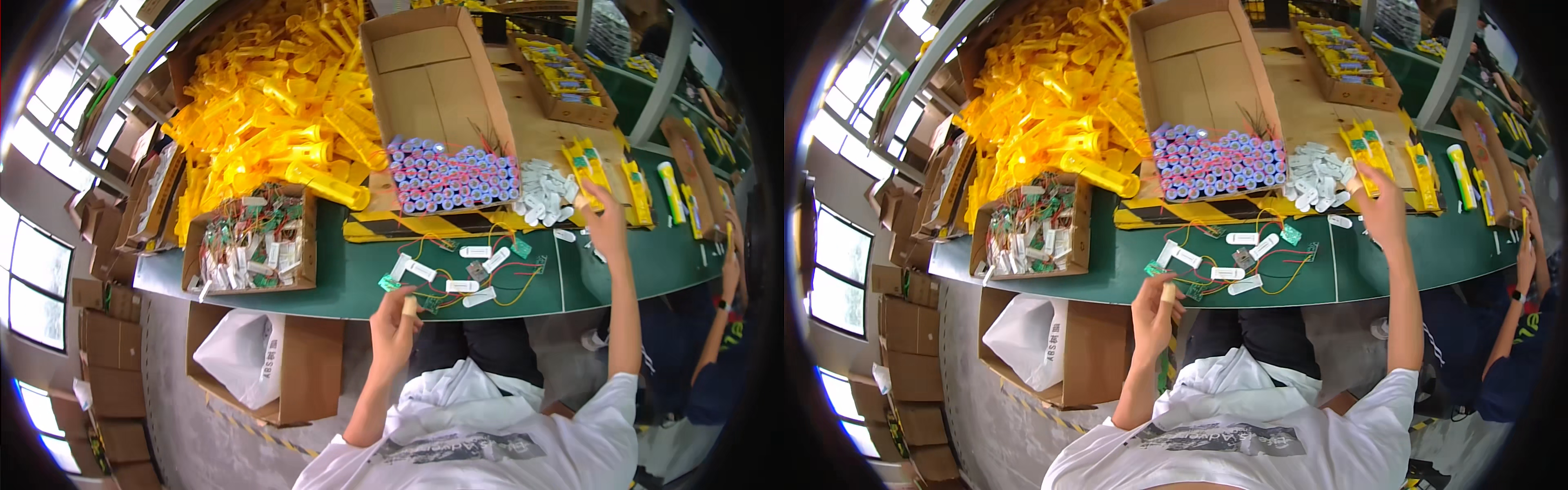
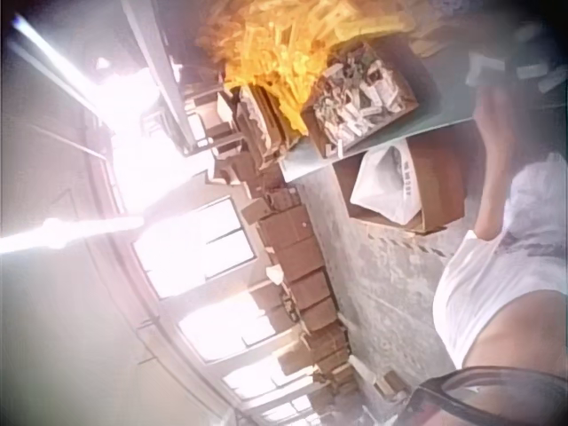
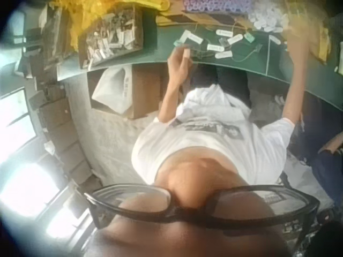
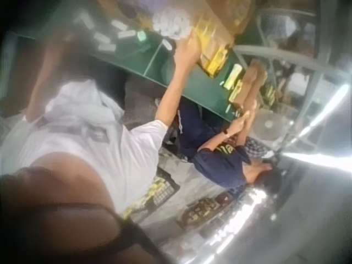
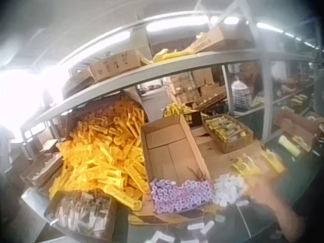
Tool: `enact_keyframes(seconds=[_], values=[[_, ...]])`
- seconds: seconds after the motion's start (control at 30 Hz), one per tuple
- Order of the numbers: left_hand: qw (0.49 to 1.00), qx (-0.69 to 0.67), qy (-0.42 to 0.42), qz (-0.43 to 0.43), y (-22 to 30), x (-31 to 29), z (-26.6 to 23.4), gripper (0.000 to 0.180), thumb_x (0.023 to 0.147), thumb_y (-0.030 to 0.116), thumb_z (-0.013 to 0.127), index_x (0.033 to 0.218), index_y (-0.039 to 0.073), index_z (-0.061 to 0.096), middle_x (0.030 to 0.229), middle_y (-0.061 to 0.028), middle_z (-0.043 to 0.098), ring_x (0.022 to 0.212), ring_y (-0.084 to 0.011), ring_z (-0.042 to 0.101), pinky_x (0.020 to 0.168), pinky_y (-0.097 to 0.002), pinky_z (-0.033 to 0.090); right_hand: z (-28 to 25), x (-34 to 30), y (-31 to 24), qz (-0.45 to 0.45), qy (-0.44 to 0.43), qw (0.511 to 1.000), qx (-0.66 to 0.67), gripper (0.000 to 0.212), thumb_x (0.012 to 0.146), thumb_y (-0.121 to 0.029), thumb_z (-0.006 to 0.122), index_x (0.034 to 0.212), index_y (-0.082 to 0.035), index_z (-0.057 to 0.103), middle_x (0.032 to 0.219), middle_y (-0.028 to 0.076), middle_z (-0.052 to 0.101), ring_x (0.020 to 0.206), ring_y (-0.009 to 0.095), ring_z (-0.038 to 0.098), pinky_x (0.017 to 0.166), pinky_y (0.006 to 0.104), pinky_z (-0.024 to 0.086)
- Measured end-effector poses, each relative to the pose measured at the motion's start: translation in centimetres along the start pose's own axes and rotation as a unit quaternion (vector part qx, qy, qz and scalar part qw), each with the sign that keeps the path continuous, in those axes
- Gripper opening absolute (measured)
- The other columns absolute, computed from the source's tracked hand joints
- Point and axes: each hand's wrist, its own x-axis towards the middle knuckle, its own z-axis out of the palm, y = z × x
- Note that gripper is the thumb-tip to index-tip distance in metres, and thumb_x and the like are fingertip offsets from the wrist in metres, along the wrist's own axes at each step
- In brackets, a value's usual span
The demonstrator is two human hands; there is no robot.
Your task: The person assembles electronic components, a PCB, a battery pack, and wiring into a yellow plastic flashlight casing by hand.
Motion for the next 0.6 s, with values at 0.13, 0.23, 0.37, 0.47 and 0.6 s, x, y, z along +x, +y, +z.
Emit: enact_keyframes(seconds=[0.13, 0.23, 0.37, 0.47, 0.6], values=[[0.933, 0.267, 0.166, 0.175, -0.4, 1.3, -1.4, 0.02, 0.091, 0.01, 0.064, 0.109, 0.001, 0.064, 0.084, -0.006, 0.061, 0.067, -0.0127, 0.054, 0.056, -0.0256, 0.041, 3.0, -6.0, -10.1, -0.091, -0.205, 0.97, 0.093, 0.033, 0.08, -0.014, 0.076, 0.11, -0.003, 0.069, 0.098, 0.014, 0.069, 0.09, 0.029, 0.067, 0.081, 0.0366, 0.052], [0.854, 0.404, 0.213, 0.248, -0.6, 2.8, -2.4, 0.027, 0.088, 0.013, 0.068, 0.111, 0.001, 0.064, 0.093, -0.0093, 0.06, 0.083, -0.0209, 0.056, 0.07, -0.0319, 0.045, 6.1, -8.9, -12.1, -0.154, -0.196, 0.965, 0.078, 0.031, 0.081, -0.021, 0.075, 0.108, -0.007, 0.071, 0.094, 0.009, 0.067, 0.088, 0.028, 0.064, 0.078, 0.0392, 0.051], [0.859, 0.463, 0.134, 0.173, -1.3, 3.4, -2.6, 0.034, 0.085, 0.018, 0.071, 0.114, 0.002, 0.063, 0.104, -0.0144, 0.058, 0.096, -0.0321, 0.053, 0.088, -0.0417, 0.043, 9.3, -10.1, -14.0, -0.17, -0.164, 0.97, 0.062, 0.031, 0.08, -0.023, 0.075, 0.107, -0.008, 0.071, 0.093, 0.008, 0.066, 0.089, 0.026, 0.062, 0.079, 0.0388, 0.051], [0.865, 0.451, 0.125, 0.18, -2.0, 3.6, -2.1, 0.035, 0.086, 0.018, 0.071, 0.115, 0.001, 0.063, 0.107, -0.0146, 0.057, 0.096, -0.0322, 0.052, 0.088, -0.041, 0.043, 12.3, -9.5, -15.4, -0.16, -0.147, 0.975, 0.04, 0.029, 0.08, -0.026, 0.074, 0.1, -0.006, 0.071, 0.09, 0.008, 0.064, 0.087, 0.026, 0.062, 0.077, 0.0385, 0.05], [0.862, 0.437, 0.156, 0.206, -3.4, 3.5, -1.6, 0.036, 0.088, 0.018, 0.07, 0.118, 0.001, 0.062, 0.106, -0.0124, 0.057, 0.095, -0.0285, 0.052, 0.087, -0.0395, 0.043, 16.9, -9.2, -16.5, -0.191, -0.155, 0.96, -0.132, 0.025, 0.079, -0.026, 0.073, 0.091, -0.005, 0.068, 0.086, 0.007, 0.063, 0.084, 0.025, 0.062, 0.076, 0.0374, 0.05]])
